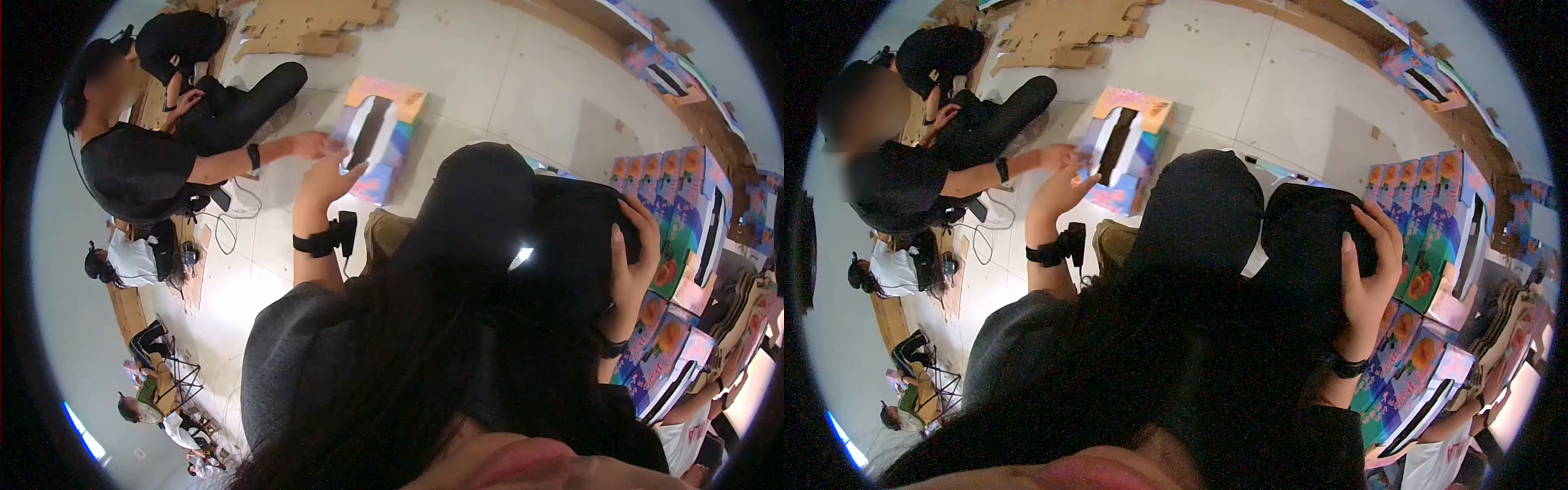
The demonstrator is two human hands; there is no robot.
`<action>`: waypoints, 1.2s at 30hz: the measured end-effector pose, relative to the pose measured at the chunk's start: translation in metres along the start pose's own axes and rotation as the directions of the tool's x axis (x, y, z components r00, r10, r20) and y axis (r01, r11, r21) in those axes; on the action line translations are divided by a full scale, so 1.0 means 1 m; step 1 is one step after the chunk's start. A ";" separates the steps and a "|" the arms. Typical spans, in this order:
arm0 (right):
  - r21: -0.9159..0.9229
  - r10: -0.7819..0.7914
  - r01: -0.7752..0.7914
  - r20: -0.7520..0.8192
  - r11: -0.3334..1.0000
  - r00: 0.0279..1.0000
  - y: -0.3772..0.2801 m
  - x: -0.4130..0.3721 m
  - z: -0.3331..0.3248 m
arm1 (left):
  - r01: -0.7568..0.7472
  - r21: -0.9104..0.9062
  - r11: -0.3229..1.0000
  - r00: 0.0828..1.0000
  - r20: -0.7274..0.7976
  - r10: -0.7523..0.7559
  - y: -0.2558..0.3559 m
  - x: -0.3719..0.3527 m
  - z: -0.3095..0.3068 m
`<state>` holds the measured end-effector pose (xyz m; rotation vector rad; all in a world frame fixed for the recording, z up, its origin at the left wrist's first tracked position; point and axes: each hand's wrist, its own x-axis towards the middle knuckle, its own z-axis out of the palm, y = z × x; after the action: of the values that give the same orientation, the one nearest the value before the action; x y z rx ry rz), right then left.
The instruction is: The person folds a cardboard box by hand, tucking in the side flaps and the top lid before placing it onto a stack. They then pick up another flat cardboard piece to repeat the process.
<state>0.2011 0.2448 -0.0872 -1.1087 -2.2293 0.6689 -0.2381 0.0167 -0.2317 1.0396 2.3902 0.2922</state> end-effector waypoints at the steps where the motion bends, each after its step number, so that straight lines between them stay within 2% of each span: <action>1: -0.001 -0.003 0.003 0.005 1.000 1.000 0.002 0.001 0.000 | 0.046 0.021 0.999 0.999 0.029 -0.046 -0.010 0.003 0.004; 3: -0.005 0.004 -0.004 0.013 1.000 1.000 0.000 0.003 0.002 | 0.134 0.067 0.989 0.987 0.082 -0.139 -0.030 0.011 0.012; 6: -0.020 0.020 -0.019 0.029 1.000 0.999 -0.005 0.006 0.005 | 0.115 0.062 0.991 0.962 0.242 -0.126 -0.061 0.039 0.042; 10: -0.035 0.010 -0.008 0.058 0.999 0.998 -0.008 0.012 0.008 | 0.058 0.035 0.998 0.881 0.469 -0.068 -0.088 0.095 0.094; 13: -0.043 0.047 -0.044 0.073 0.998 0.996 -0.014 0.017 0.008 | 0.044 -0.219 0.975 0.903 0.427 0.055 -0.135 0.140 0.167; 14: -0.050 0.067 -0.063 0.077 0.997 0.995 -0.016 0.018 0.008 | 0.047 -0.246 0.968 0.920 0.389 0.054 -0.142 0.149 0.182; 17: -0.042 0.081 -0.079 0.063 0.996 0.995 -0.008 0.020 0.006 | -0.140 -0.028 0.990 0.949 0.282 0.143 -0.176 0.170 0.240; 18: -0.058 0.094 -0.090 0.065 0.994 0.993 -0.007 0.020 0.004 | -0.050 0.090 0.995 0.900 0.435 0.006 -0.166 0.169 0.239; 19: -0.071 0.103 -0.098 0.069 0.993 0.992 -0.007 0.022 0.002 | -0.044 0.263 0.964 0.916 0.395 -0.066 -0.154 0.162 0.238; 22: -0.104 0.146 -0.139 0.065 0.985 0.987 -0.008 0.027 -0.001 | 0.100 0.259 0.961 0.927 0.326 -0.184 -0.134 0.161 0.237; 23: -0.118 0.168 -0.160 0.062 0.980 0.984 -0.008 0.027 -0.002 | 0.133 0.205 0.970 0.925 0.325 -0.195 -0.131 0.162 0.236; 25: -0.072 0.193 -0.190 0.037 0.979 0.980 -0.001 0.028 -0.002 | 0.194 0.216 0.957 0.896 0.357 -0.262 -0.121 0.164 0.231; 27: -0.044 0.203 -0.202 0.023 0.978 0.979 0.004 0.028 -0.001 | 0.180 0.219 0.959 0.897 0.364 -0.251 -0.115 0.167 0.231; 28: -0.131 0.175 -0.169 0.035 0.977 0.984 0.003 0.029 -0.003 | 0.174 0.220 0.960 0.894 0.372 -0.248 -0.115 0.166 0.231; 31: -0.189 0.172 -0.159 0.058 0.969 0.983 0.000 0.028 -0.002 | 0.222 0.081 0.972 0.897 0.374 -0.236 -0.122 0.172 0.235; 32: -0.191 0.168 -0.154 0.061 0.969 0.984 -0.002 0.029 -0.001 | 0.212 0.063 0.975 0.917 0.334 -0.221 -0.129 0.174 0.244; 36: -0.184 0.185 -0.172 0.054 0.968 0.981 -0.016 0.032 0.007 | 0.146 -0.007 0.989 0.953 0.271 -0.138 -0.093 0.160 0.230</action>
<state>0.1713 0.2616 -0.0739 -1.4088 -2.3045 0.5975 -0.2651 0.0686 -0.5209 0.8311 2.1929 0.1213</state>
